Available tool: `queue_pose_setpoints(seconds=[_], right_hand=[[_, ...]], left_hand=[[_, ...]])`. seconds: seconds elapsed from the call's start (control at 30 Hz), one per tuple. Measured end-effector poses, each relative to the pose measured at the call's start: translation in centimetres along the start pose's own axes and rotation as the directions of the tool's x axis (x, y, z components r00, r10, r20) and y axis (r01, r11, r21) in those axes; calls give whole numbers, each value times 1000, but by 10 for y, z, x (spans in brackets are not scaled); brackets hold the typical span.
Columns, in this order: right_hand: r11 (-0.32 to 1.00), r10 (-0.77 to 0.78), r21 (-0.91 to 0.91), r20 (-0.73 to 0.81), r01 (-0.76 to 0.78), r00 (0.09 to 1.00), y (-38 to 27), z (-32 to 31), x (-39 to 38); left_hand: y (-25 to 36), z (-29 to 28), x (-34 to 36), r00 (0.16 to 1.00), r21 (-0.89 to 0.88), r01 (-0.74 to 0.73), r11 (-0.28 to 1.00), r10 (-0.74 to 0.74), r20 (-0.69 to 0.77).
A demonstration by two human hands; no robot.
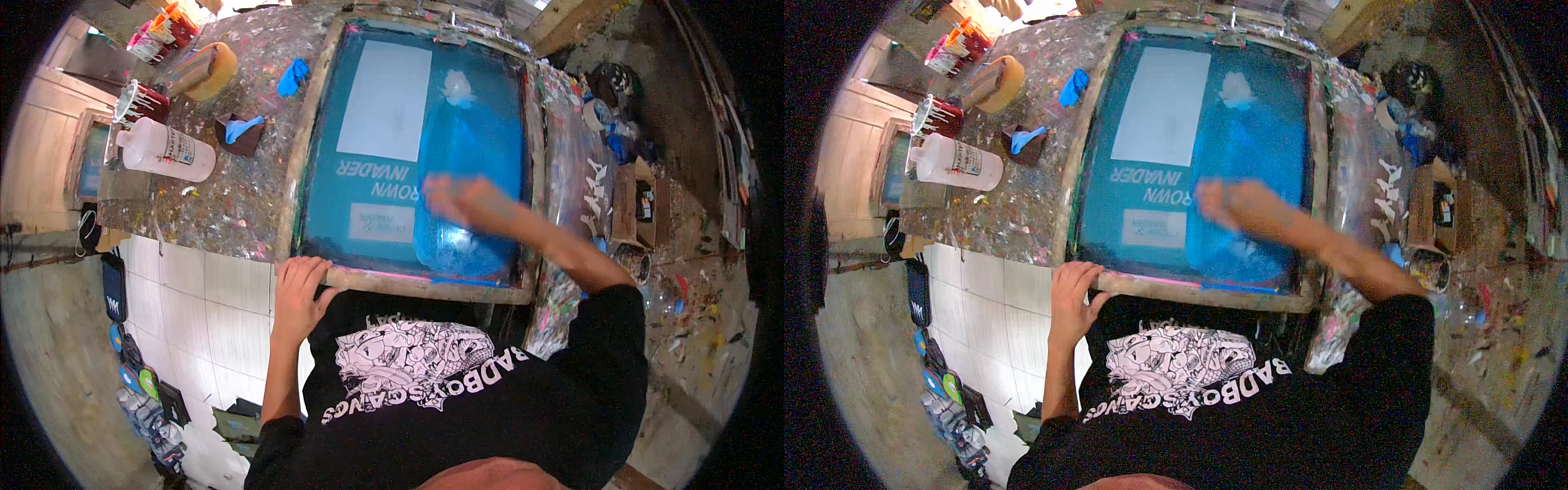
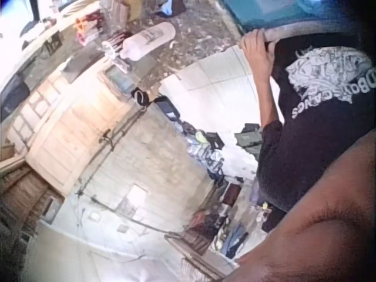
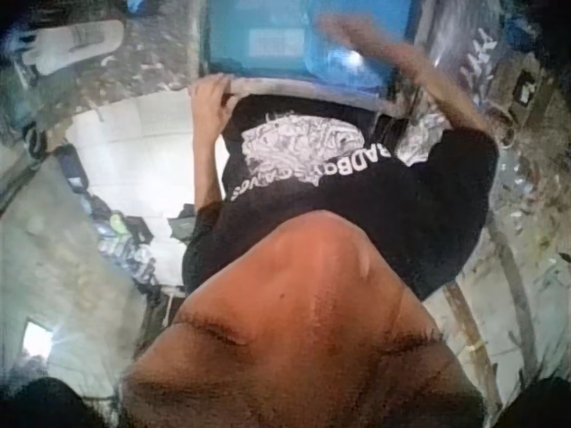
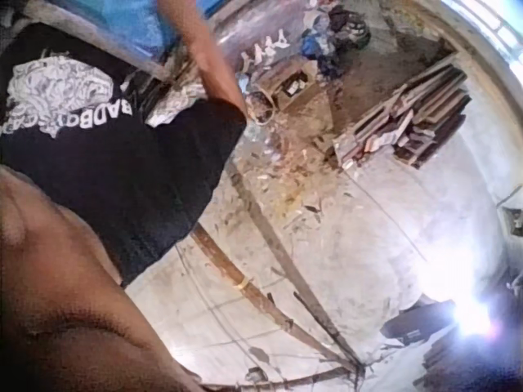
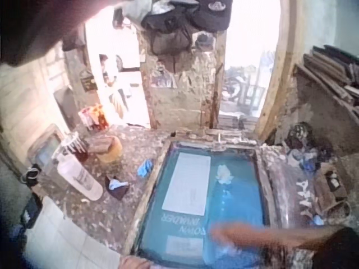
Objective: The person cleans a screen printing frame by applying liquid from a bottle onto a blue cloth and wiping the mesh surface.
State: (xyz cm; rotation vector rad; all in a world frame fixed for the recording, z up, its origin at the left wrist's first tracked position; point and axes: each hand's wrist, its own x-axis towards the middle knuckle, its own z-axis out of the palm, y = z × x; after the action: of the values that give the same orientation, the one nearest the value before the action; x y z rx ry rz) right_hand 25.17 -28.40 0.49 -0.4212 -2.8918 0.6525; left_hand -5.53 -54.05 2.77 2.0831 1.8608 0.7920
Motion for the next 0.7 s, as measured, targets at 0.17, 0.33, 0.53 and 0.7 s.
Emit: queue_pose_setpoints(seconds=[0.17, 0.33, 0.53, 0.7], right_hand=[[947, 321, 35, -82, -319, 943, 39, -32, 20], [984, -170, 70, 134, 161, 976, -50, -21, -40], [973, 157, -188, 108, -135, 982, 26, -31, -30], [980, -168, 128, 112, 153, 979, -27, -16, -69]], left_hand=[[3, -3, 4, 1000, 7, -3, 1000, 3, -9], [2, -2, 1, 1000, -10, 4, 1000, -4, 2], [0, -3, 6, 1000, 18, -21, 1000, 20, 23], [0, -4, 5, 1000, 0, -8, 1000, 8, 11]])
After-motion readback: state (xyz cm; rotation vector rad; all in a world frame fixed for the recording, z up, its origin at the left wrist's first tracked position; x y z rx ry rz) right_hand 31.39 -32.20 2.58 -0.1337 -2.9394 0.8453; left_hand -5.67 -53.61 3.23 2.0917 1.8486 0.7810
